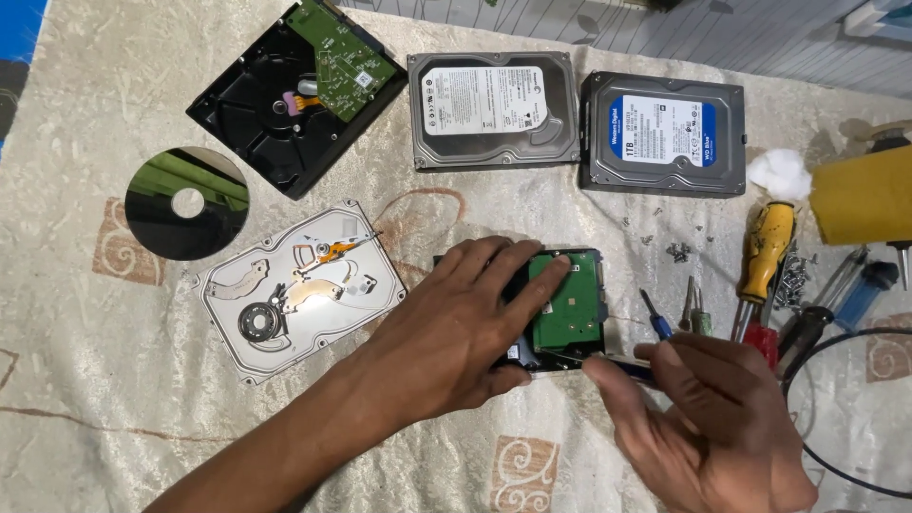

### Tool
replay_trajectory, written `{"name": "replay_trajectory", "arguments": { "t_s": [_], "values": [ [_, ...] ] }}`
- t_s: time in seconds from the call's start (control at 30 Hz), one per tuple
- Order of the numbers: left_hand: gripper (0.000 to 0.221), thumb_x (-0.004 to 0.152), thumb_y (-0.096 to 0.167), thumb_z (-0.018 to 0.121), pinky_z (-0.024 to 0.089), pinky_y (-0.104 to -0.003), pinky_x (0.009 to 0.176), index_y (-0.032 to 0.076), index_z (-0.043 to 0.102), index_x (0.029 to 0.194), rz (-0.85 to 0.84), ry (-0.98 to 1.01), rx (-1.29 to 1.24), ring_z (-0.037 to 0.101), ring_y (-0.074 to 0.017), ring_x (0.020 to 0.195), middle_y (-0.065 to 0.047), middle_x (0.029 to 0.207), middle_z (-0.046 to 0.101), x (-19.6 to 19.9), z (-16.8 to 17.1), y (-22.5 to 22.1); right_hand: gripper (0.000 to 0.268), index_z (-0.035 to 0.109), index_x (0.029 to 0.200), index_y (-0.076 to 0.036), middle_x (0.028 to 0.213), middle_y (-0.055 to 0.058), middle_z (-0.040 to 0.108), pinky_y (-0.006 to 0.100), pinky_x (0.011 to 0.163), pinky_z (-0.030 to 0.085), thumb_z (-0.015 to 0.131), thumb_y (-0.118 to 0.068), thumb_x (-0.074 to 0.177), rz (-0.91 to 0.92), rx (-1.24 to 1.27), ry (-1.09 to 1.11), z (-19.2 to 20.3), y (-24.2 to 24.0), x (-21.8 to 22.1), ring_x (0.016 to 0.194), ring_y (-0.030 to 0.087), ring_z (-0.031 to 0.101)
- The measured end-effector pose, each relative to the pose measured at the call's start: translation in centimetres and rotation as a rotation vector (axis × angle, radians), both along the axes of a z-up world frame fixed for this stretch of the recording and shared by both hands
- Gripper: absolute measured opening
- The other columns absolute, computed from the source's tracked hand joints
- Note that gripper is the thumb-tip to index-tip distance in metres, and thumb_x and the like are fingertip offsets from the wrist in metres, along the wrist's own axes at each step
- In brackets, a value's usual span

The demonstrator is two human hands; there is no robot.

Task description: Cleaning the casing of a hard drive and using a screwdriver to manipulate internal components

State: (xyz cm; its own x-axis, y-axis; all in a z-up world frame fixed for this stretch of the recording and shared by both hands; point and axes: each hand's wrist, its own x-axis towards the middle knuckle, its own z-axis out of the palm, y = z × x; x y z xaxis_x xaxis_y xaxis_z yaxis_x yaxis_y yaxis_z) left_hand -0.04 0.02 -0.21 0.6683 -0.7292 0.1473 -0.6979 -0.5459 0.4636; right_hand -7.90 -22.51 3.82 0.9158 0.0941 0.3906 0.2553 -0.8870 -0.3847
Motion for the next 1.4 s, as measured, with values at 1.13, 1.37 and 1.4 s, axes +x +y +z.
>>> {"name": "replay_trajectory", "arguments": {
  "t_s": [1.13,1.37,1.4],
  "values": [
    [0.013,0.101,0.017,0.067,0.046,-0.037,0.093,0.012,0.068,0.113,-0.106,0.244,-0.633,0.065,-0.0217,0.098,-0.001,0.095,0.07,0.2,0.1,-1.8,0.029,0.068,0.105,0.001,0.094,0.014,0.076,0.032,0.082,0.062,0.081,-0.009,0.081,0.207,0.336,-0.046,0.9,2.0,1.5,0.09,0.025,0.073],
    [0.04,0.097,0.031,0.066,0.05,-0.041,0.093,0.005,0.064,0.127,-0.12,0.209,-0.652,0.058,-0.0253,0.103,-0.004,0.107,0.071,0.3,0.1,-1.6,0.029,0.064,0.109,0.003,0.094,0.014,0.075,0.034,0.073,0.056,0.078,-0.009,0.088,0.405,0.176,-0.159,0.9,1.9,3.0,0.078,0.027,0.07],
    [0.039,0.1,0.019,0.067,0.052,-0.041,0.099,0.006,0.061,0.136,-0.145,0.31,-0.654,0.059,-0.0257,0.113,-0.004,0.113,0.071,0.2,0.1,-1.3,0.027,0.063,0.107,0.007,0.094,0.017,0.074,0.036,0.071,0.056,0.076,-0.008,0.089,0.427,0.183,-0.187,1.0,2.0,3.1,0.076,0.029,0.069]
  ]
}}
